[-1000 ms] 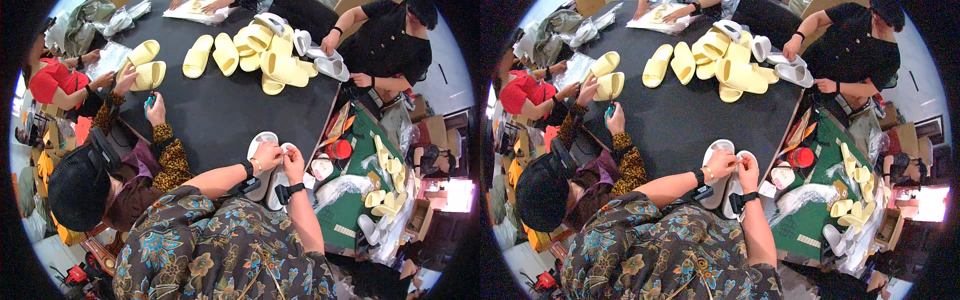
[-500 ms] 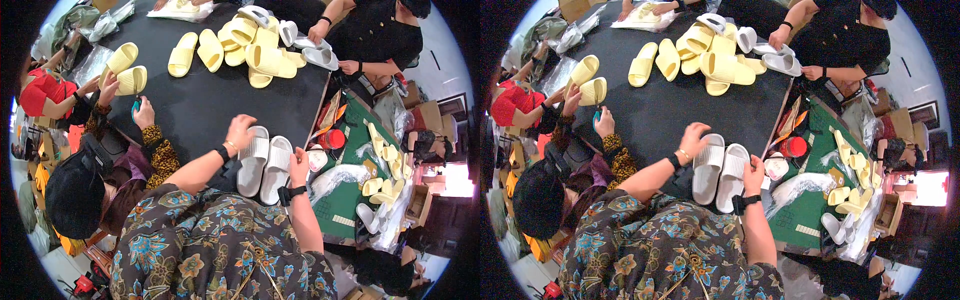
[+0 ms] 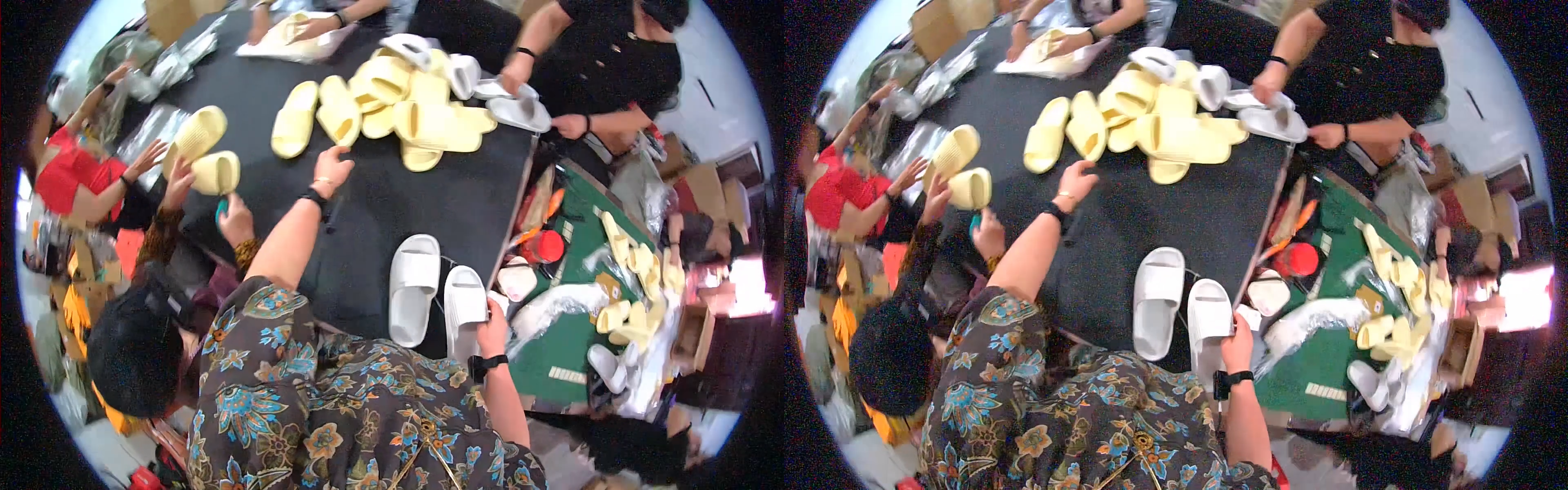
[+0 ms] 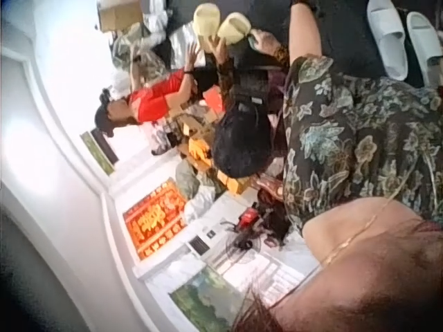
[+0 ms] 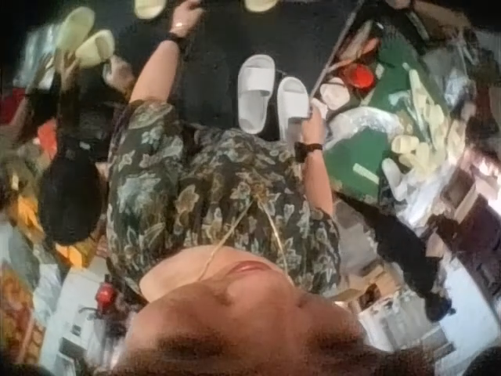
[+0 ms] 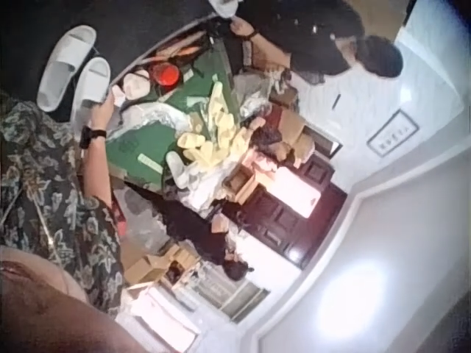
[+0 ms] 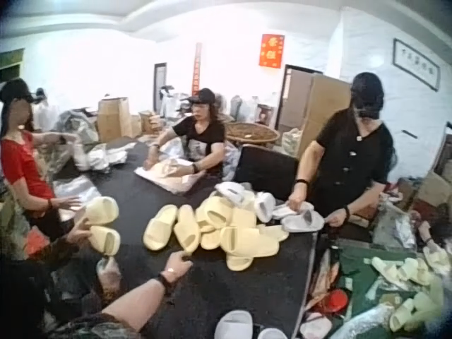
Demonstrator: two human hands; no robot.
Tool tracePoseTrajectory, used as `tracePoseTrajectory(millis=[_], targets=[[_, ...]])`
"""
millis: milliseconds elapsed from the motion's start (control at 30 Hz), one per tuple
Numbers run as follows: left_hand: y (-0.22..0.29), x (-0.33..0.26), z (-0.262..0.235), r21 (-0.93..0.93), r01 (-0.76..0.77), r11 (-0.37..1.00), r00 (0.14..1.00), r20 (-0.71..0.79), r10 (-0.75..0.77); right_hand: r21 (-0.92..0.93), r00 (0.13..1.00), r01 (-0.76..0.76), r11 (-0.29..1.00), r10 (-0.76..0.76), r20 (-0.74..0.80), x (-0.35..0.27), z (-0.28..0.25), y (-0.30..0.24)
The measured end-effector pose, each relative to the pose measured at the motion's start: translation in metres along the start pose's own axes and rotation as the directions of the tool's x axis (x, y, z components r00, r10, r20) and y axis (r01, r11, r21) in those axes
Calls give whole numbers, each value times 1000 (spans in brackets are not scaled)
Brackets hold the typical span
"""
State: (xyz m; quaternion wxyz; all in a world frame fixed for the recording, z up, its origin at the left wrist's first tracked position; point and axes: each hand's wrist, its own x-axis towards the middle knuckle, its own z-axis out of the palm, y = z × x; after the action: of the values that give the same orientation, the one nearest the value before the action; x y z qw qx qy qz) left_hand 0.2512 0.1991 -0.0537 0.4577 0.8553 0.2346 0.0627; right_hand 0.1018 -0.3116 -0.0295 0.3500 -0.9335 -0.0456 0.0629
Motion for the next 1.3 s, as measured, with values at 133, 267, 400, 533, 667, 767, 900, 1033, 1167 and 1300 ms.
tracePoseTrajectory(millis=[133, 267, 400, 533, 667, 767, 900, 1033, 1167, 1300], targets=[[-23, 22, -17, -606, 475, 638, 832, 546, -100, 160, 985, -20, 987, 47, -165, -17, -60, 4], [-101, 39, -46, -677, 73, 732, 962, 242, 128, 9, 930, -80, 997, 78, -358, -22, -149, 45], [6, 53, 26, -890, 426, 163, 873, 357, -331, -58, 614, -455, 889, 265, -744, -71, -307, 117], [-38, 49, -15, -924, 350, 157, 886, 272, -375, -195, 464, -473, 859, 55, -884, -53, -339, 122], [-80, 24, -33, -913, 181, 366, 903, 7, -429, -118, 625, -461, 880, 228, -746, -35, -275, 127], [-88, -20, -35, -676, -185, 714, 769, -551, -323, 42, 815, -299, 953, 278, -509, -25, -195, 146], [41, -117, -13, -703, -22, 710, 774, -462, -433, 54, 920, -290, 956, 293, -261, -35, -111, 139], [65, -204, -24, -630, -137, 764, 819, -506, -271, 12, 991, -131, 991, 132, -25, -3, -58, 50], [87, -254, -48, -647, -113, 754, 982, -188, -14, 131, 998, -31, 991, 22, 66, 27, -34, 3], [84, -266, -54, -615, -106, 781, 962, 137, 238, 525, 932, -326, 786, 174, 318, 48, -22, -40]])
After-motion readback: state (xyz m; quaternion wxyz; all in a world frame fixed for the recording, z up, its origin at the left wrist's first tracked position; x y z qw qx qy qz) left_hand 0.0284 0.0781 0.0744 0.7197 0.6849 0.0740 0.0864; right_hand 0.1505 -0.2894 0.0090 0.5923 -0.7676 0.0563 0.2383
